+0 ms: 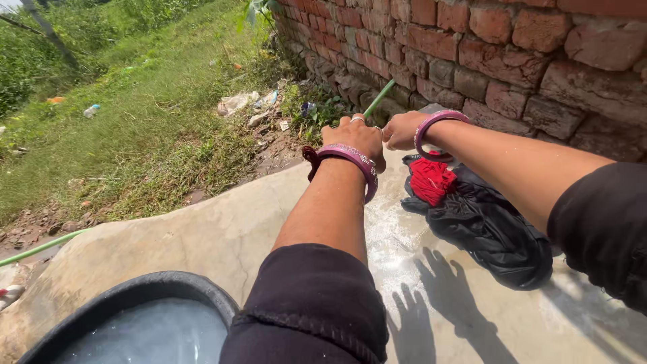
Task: The person washes clothes by hand in a large basin of water, rubbing, squeezing, and rinsing a striped garment and then a black garment.
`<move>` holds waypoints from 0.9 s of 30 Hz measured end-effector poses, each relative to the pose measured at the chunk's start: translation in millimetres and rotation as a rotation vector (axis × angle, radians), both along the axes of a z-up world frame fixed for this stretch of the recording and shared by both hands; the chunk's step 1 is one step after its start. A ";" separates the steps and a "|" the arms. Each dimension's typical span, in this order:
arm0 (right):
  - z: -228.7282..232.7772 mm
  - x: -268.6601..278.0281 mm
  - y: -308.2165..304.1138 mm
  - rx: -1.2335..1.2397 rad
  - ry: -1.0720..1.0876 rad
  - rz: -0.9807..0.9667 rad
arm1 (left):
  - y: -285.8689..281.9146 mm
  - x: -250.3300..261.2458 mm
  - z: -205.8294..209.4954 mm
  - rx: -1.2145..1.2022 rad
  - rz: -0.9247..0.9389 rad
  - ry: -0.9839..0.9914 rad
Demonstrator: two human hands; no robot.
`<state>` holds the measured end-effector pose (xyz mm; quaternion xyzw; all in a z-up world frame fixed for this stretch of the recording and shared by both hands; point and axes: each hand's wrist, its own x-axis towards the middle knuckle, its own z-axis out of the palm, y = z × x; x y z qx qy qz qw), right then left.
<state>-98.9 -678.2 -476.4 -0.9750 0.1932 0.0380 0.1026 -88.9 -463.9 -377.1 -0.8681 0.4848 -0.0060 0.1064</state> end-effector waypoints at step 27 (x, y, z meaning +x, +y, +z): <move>-189.9 -163.9 1.4 -0.119 0.537 -0.093 | -37.6 -83.8 -81.7 0.217 -0.118 0.102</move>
